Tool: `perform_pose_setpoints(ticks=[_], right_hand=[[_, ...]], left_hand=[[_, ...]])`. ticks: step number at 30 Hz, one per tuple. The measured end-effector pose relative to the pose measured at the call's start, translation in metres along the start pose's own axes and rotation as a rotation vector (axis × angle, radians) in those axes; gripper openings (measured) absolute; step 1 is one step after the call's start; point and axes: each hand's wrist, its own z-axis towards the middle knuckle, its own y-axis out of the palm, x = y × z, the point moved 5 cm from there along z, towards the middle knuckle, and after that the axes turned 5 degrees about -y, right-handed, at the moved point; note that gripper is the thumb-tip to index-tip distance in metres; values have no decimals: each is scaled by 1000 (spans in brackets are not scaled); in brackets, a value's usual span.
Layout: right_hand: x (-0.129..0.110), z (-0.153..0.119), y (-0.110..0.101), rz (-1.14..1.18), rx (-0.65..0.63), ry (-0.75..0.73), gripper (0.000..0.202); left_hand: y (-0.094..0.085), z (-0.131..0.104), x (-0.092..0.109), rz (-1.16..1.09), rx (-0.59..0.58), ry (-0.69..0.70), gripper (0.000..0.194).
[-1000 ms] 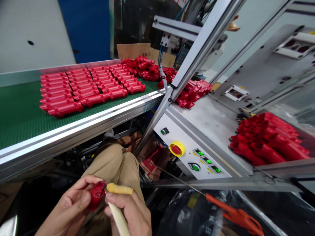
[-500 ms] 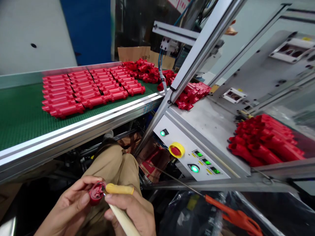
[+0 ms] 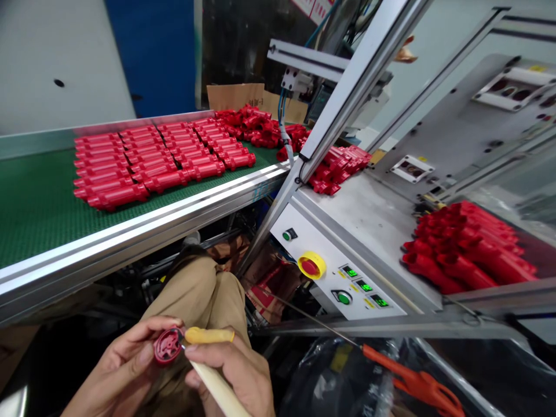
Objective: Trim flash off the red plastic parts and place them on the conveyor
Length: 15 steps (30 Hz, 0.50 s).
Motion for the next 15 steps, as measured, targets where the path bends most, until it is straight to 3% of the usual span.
perform_pose_setpoints(ticks=[2, 6, 11, 13, 15], right_hand=[[5, -4, 0, 44, 3, 47, 20], [2, 4, -3, 151, -203, 144, 26], [-16, 18, -6, -135, -510, 92, 18], [-17, 16, -4, -156, -469, 57, 23], [-14, 11, -3, -98, -337, 63, 24]], left_hand=[[2, -2, 1, -5, 0, -2, 31], [8, -4, 2, -4, -24, -23, 30], [6, -2, 2, 36, -27, -58, 27], [6, -1, 1, 56, -20, -60, 28], [5, 0, 2, 96, 16, -26, 29]])
